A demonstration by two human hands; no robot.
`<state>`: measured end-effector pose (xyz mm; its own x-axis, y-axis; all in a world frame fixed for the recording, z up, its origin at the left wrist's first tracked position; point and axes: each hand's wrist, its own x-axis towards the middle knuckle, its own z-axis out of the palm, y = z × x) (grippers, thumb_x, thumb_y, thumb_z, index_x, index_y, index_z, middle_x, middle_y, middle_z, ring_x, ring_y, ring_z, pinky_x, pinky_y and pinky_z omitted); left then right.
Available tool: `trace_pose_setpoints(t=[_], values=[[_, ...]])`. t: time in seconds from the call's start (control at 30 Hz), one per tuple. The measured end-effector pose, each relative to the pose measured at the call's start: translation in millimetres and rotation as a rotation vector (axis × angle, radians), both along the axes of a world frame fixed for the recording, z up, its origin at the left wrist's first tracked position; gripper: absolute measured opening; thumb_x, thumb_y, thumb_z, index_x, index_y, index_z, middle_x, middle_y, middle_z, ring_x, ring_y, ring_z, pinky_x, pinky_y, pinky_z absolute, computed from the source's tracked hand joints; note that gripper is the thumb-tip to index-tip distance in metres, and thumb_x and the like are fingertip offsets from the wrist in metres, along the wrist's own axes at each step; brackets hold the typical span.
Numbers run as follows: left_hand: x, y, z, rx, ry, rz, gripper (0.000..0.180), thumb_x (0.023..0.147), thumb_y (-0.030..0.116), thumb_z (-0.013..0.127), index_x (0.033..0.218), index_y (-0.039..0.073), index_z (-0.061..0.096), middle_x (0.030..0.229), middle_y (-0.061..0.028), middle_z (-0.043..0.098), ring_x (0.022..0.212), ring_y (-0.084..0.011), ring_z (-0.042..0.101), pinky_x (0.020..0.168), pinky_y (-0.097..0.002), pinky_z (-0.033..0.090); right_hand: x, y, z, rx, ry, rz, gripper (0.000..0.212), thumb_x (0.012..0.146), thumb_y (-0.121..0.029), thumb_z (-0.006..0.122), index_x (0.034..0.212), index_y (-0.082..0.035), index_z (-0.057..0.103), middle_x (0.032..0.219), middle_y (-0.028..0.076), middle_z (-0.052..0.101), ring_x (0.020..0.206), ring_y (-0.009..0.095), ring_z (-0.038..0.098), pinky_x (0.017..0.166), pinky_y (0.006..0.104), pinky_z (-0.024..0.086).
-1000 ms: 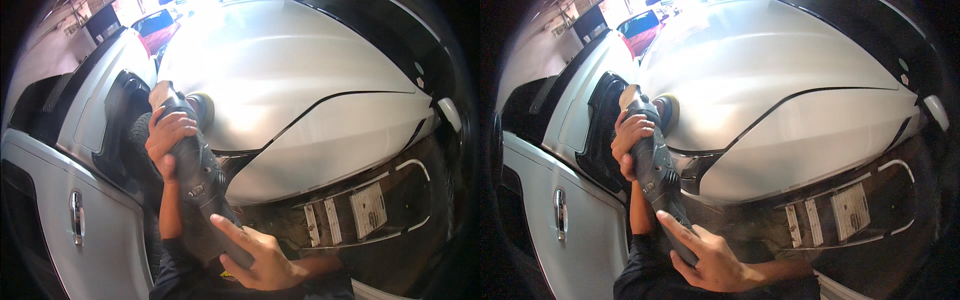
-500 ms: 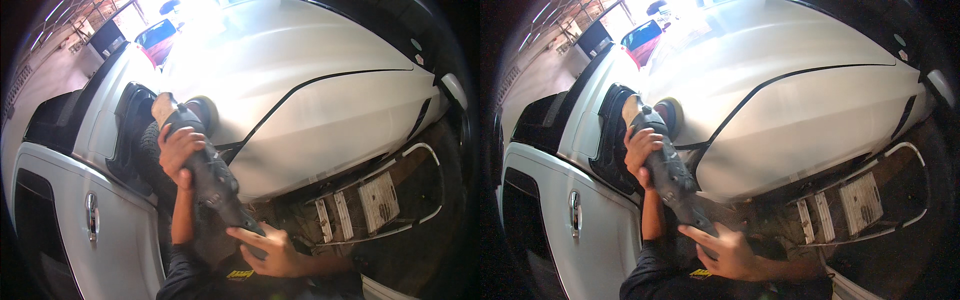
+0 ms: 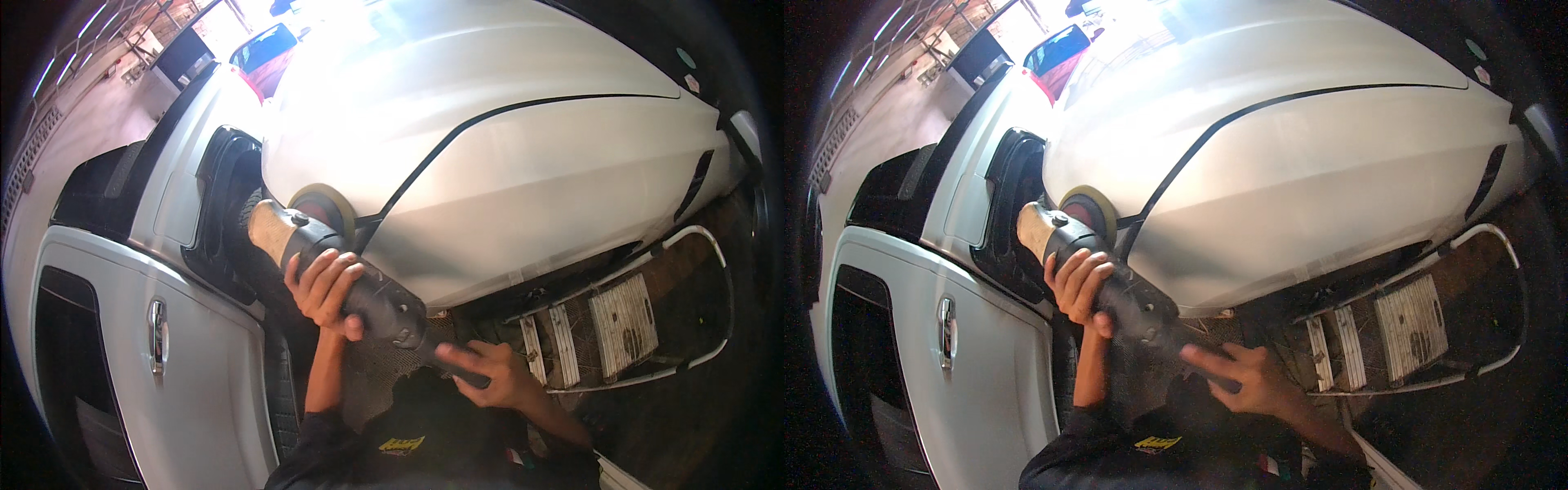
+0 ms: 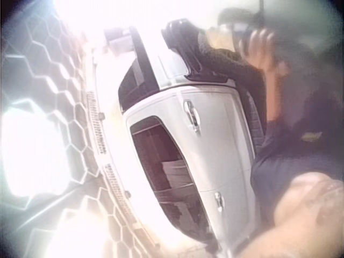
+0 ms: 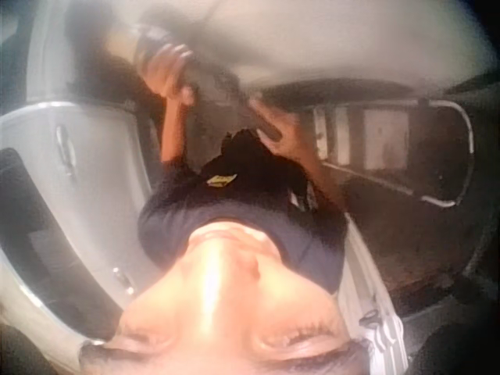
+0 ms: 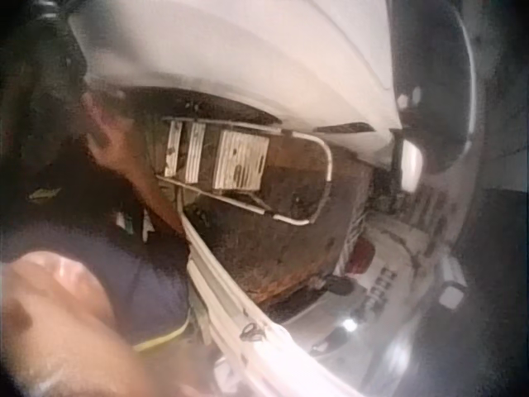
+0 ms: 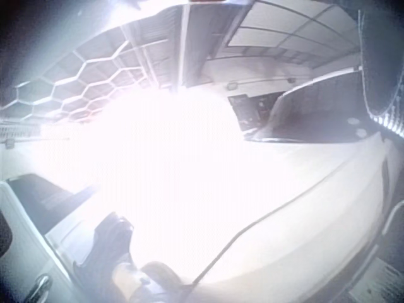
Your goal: The person uses a handheld electric polishing machine to buff the hood of a white car. They move the tool in circular and sweeping motions across the surface, covering the area near the windshield and headlights.
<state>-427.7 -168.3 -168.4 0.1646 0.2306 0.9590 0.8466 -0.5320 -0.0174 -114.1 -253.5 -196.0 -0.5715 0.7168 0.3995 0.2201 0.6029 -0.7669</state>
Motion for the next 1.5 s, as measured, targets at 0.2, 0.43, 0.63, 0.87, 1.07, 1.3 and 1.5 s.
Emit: trace_pose_setpoints(t=[0.2, 0.43, 0.63, 0.87, 1.07, 1.3, 1.5], values=[[54.8, 20.1, 11.6, -0.001, 0.243, -0.120, 0.087, 0.103, 0.070, 0.021, 0.095, 0.013, 0.086, 0.095, -0.0039, 0.083, 0.105, -0.0250, 0.077, 0.123, -0.0497, 0.034, 30.0, -21.4, -31.9, -0.230, 0.094, -0.247, 0.066, 0.090, -0.016, 0.084, 0.145, 0.009, 0.059, 0.108, 0.024, 0.077, 0.096, 0.032, 0.081, 0.088, 0.0394, 0.063], [87.4, 32.3, 15.4, -0.015, 0.366, -0.176, 0.084, 0.101, 0.071, 0.024, 0.098, 0.015, 0.087, 0.096, -0.0025, 0.083, 0.105, -0.0227, 0.078, 0.119, -0.0455, 0.037, 42.0, -18.7, -12.8, -0.360, -0.115, -0.340, 0.067, 0.093, -0.051, 0.086, 0.113, 0.009, 0.065, 0.087, 0.021, 0.075, 0.077, 0.031, 0.078, 0.070, 0.0416, 0.061], [44.2, 0.9, -9.5, -0.023, 0.213, -0.013, 0.071, 0.098, 0.061, 0.033, 0.100, 0.016, 0.088, 0.098, -0.0040, 0.084, 0.106, -0.0214, 0.078, 0.120, -0.0437, 0.036, 17.7, -1.7, -19.6, -0.211, -0.158, -0.311, 0.067, 0.093, -0.059, 0.084, 0.094, 0.005, 0.065, 0.072, 0.019, 0.071, 0.063, 0.032, 0.075, 0.060, 0.0428, 0.058], [45.2, -8.6, -12.5, -0.033, 0.185, 0.061, 0.071, 0.101, 0.058, 0.032, 0.100, 0.014, 0.088, 0.101, -0.0032, 0.085, 0.107, -0.0219, 0.078, 0.120, -0.0432, 0.036, 20.5, 7.8, -18.3, -0.152, -0.108, -0.313, 0.066, 0.092, -0.063, 0.082, 0.091, 0.001, 0.066, 0.071, 0.018, 0.071, 0.060, 0.036, 0.075, 0.057, 0.0472, 0.059], [80.9, 11.3, -0.2, -0.027, 0.242, -0.026, 0.079, 0.103, 0.065, 0.026, 0.098, 0.015, 0.087, 0.098, -0.0023, 0.084, 0.106, -0.0223, 0.078, 0.120, -0.0432, 0.035, 42.9, -3.6, -28.0, -0.189, -0.088, -0.475, 0.065, 0.087, -0.059, 0.089, 0.098, 0.002, 0.070, 0.074, 0.015, 0.073, 0.064, 0.033, 0.076, 0.060, 0.0423, 0.059], [126.8, 41.1, 32.0, -0.030, 0.288, -0.208, 0.082, 0.104, 0.065, 0.023, 0.098, 0.014, 0.087, 0.098, -0.0033, 0.084, 0.107, -0.0240, 0.078, 0.119, -0.0454, 0.035, 58.3, -23.5, -23.3, -0.129, -0.029, -0.693, 0.063, 0.088, -0.056, 0.088, 0.100, 0.003, 0.068, 0.076, 0.016, 0.072, 0.065, 0.034, 0.075, 0.061, 0.0419, 0.057], [140.8, 46.8, 44.0, -0.059, 0.336, -0.289, 0.067, 0.096, 0.058, 0.037, 0.102, 0.013, 0.086, 0.101, -0.0025, 0.083, 0.109, -0.0207, 0.078, 0.119, -0.0448, 0.037, 67.9, -33.3, -4.0, -0.454, -0.133, -0.699, 0.073, 0.086, -0.062, 0.087, 0.119, 0.001, 0.070, 0.105, 0.024, 0.075, 0.096, 0.042, 0.074, 0.082, 0.0540, 0.059]])
